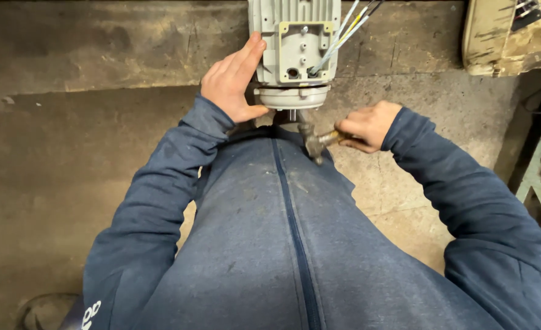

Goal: The person assembles an electric motor by first tapping the housing with a hammer, then attaching a circular metal cover to the end of the motor shaft. They secure the cover by inserting and tightening several bolts by hand.

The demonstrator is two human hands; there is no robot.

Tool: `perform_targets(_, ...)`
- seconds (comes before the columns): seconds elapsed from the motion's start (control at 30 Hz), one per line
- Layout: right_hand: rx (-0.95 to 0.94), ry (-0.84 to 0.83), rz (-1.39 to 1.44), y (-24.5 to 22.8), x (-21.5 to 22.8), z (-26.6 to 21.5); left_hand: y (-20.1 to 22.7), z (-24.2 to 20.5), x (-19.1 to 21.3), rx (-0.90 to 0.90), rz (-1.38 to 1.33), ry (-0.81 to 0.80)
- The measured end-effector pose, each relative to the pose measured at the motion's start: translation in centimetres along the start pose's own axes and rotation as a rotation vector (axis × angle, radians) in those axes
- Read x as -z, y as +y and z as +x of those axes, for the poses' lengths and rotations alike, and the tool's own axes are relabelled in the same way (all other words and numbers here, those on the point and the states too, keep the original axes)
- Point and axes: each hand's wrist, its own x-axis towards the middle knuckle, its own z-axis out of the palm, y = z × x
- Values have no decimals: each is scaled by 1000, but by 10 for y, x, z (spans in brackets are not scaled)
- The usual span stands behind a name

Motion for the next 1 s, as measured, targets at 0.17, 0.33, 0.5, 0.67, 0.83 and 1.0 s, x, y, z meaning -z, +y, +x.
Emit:
perform_targets(0.17,-74,-10,15,11,-4,0,1,1,-1,-8,6,2)
perform_targets(0.33,0,-34,23,14,-14,-1,-1,-2,-2,0,10,3)
perform_targets(0.5,-46,-29,-12,19,-10,2,0,2,2,-13,-2,11)
perform_targets(0.67,-68,-38,-76,13,-6,5,1,2,4,-13,-17,18)
perform_targets(0.83,-87,5,-62,24,-6,4,1,2,1,-12,-18,27)
perform_targets(1.0,4,-32,-83,15,0,9,3,2,5,6,-8,18)
